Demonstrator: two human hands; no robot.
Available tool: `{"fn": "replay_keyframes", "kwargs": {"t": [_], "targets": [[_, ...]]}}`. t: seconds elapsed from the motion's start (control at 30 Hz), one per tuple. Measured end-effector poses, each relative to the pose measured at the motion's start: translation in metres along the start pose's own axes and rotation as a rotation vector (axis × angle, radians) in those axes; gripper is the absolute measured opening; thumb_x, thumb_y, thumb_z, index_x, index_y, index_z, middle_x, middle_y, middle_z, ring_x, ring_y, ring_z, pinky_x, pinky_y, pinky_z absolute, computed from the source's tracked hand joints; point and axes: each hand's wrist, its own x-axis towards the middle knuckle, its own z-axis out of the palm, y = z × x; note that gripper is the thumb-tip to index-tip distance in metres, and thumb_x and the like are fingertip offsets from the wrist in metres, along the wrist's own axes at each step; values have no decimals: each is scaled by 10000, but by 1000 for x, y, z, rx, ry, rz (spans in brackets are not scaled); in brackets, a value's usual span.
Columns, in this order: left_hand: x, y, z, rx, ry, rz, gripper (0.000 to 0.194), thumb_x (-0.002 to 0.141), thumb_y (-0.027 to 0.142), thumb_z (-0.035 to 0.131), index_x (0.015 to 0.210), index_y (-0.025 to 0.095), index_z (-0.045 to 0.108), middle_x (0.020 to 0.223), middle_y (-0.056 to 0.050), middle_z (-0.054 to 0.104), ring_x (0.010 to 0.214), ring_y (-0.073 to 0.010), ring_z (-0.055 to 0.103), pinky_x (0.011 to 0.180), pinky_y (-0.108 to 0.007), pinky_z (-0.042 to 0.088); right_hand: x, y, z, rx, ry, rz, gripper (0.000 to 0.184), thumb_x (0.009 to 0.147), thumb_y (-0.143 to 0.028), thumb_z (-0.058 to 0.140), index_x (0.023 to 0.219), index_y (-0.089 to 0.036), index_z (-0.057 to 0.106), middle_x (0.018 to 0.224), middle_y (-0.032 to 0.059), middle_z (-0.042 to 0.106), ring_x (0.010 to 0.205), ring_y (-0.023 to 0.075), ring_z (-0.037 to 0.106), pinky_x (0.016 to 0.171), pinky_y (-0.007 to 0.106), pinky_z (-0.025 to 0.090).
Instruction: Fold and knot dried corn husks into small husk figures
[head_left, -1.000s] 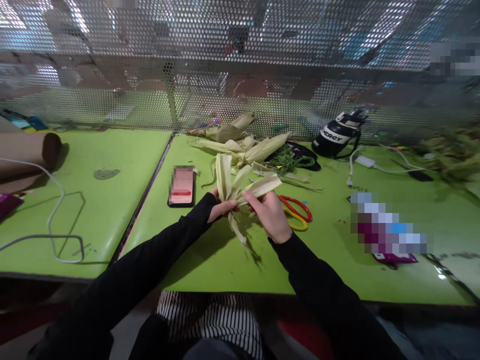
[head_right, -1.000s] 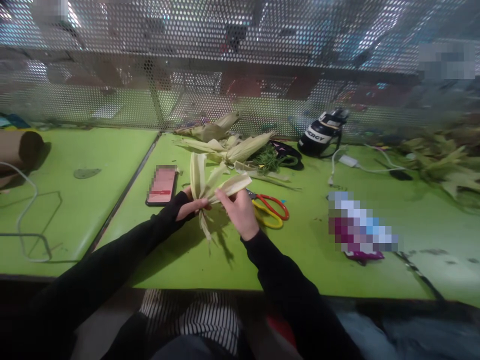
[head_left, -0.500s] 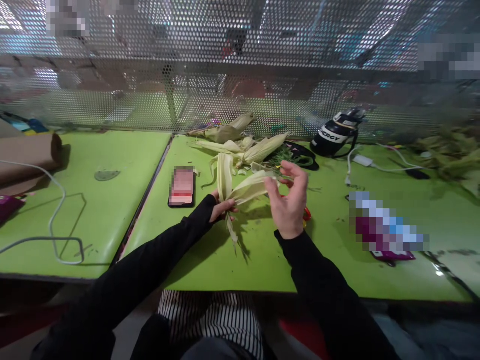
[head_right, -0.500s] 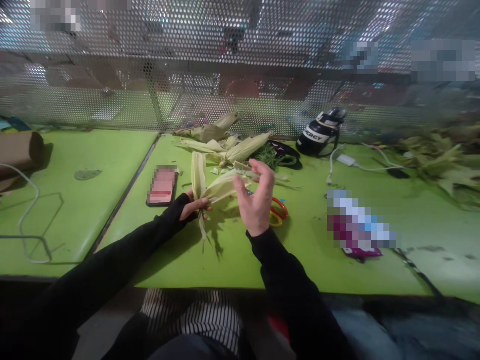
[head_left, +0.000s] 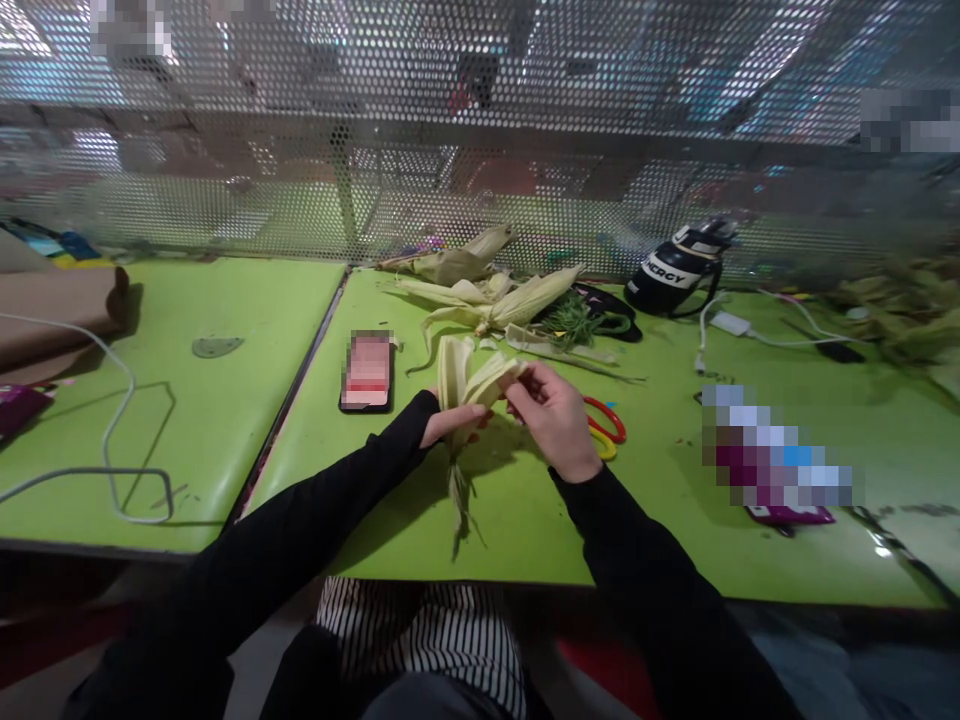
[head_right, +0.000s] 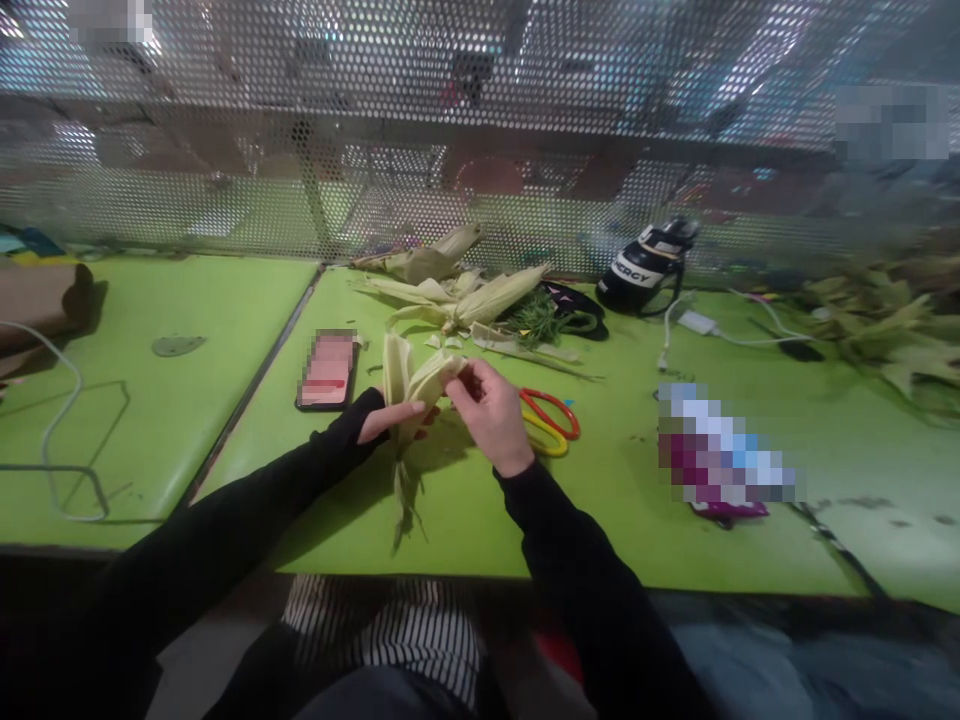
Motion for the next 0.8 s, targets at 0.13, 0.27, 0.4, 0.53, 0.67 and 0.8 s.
{"fn": "replay_keyframes", "kwargs": {"t": [0.13, 0.27, 0.4, 0.53, 0.67, 0.8], "targets": [[4, -3, -1, -2, 31, 20, 335, 743, 310, 735, 1014, 123, 673, 800, -82, 715, 723, -191, 679, 628, -295, 554, -1, 1, -1, 17, 0, 36, 237, 823, -394, 673, 893, -186, 582, 663, -37, 568, 530, 102, 495, 479, 236, 423], [9, -8, -2, 50, 51, 37, 395, 734, 315, 739, 1064, 119, 649, 824, -91, 718, 696, -193, 677, 594, -295, 550, 3, 3, -4, -39, 59, -38, 299, 849, -418, 645, 1028, -188, 576, 871, 28, 629, 728, 149, 594, 626, 291, 510], [4, -9, 0, 187, -20, 95, 409, 723, 347, 767, 1052, 132, 657, 806, -71, 707, 690, -176, 658, 588, -264, 545, 11, -4, -2, -176, 142, -260, 387, 864, -448, 628, 1169, -224, 549, 1101, 72, 635, 989, 198, 611, 833, 366, 517], [0, -3, -3, 316, -65, 243, 400, 766, 372, 734, 1096, 155, 670, 917, -72, 719, 825, -198, 660, 716, -279, 550, 16, -15, 5, -350, 40, -245, 209, 816, -369, 698, 884, -201, 595, 786, 12, 661, 705, 158, 616, 669, 303, 512], [3, 3, -9, 373, 17, 298, 327, 849, 434, 629, 1030, 172, 701, 856, -53, 709, 941, -232, 643, 797, -288, 540, 13, -17, 10, -406, 112, -285, 136, 861, -328, 647, 803, -206, 630, 752, 15, 695, 657, 154, 620, 648, 291, 507], [3, 9, -9, 303, -12, 224, 393, 893, 495, 542, 981, 153, 714, 753, -61, 698, 809, -220, 655, 728, -290, 549, 8, -13, 12, -438, 218, -367, 141, 880, -342, 642, 820, -217, 667, 785, 19, 729, 658, 160, 638, 658, 295, 515]]}}
